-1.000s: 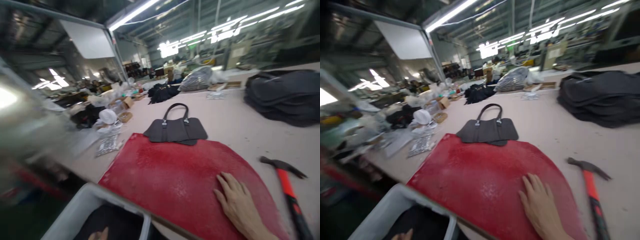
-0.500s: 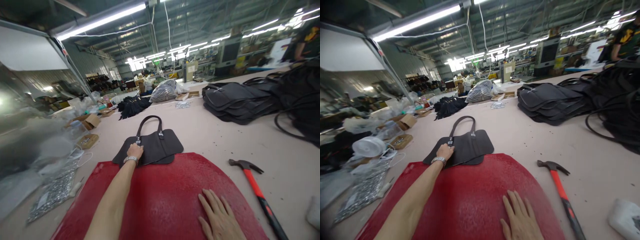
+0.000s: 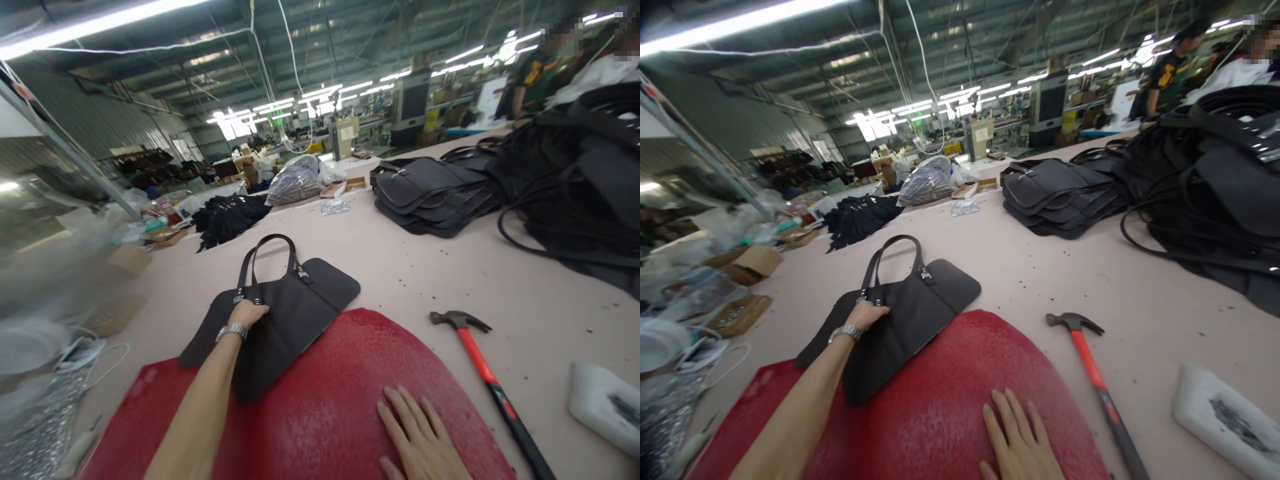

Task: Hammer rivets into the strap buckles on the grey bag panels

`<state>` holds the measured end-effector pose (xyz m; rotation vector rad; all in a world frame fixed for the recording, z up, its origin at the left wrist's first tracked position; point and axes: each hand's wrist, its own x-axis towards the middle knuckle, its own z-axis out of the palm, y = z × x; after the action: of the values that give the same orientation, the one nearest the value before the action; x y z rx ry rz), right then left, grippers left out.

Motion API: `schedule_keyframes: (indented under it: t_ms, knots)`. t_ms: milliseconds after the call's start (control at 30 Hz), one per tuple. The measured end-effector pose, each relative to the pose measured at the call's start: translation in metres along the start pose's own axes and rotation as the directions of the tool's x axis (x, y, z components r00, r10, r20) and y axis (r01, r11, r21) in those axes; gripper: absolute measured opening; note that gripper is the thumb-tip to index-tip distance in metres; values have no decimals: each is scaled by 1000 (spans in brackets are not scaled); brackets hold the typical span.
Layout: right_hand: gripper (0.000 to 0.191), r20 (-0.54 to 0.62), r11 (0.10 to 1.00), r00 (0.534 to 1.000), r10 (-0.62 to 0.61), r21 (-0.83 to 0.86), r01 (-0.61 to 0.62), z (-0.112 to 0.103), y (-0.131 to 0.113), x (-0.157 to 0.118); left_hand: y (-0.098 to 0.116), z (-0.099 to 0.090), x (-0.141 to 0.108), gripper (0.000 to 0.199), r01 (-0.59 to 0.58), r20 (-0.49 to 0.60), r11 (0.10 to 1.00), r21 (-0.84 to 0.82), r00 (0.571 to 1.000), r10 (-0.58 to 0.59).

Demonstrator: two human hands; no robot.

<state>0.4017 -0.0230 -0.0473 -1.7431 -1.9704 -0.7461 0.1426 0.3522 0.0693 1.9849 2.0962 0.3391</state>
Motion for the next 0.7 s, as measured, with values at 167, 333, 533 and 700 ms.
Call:
schedule_keyframes:
  t_ms: [167, 333, 533, 700]
  knots:
    - [61, -10, 980, 989, 146, 139, -143, -12, -4, 2, 7, 24, -99, 43, -24, -82, 998, 60, 996, 29]
    - [52, -25, 907, 959, 281, 335, -257, -27, -6, 2, 6, 40, -200, 39, -77, -82, 989, 127, 993, 88]
    - [38, -13, 843, 943, 333, 452, -292, -65, 19, -39, -22, 50, -294, 32, -150, -9, 965, 213, 988, 156]
    - [35, 247, 743, 742, 623, 111, -660, -79, 94, -66, -32, 48, -312, 37, -125, 34, 973, 196, 992, 120]
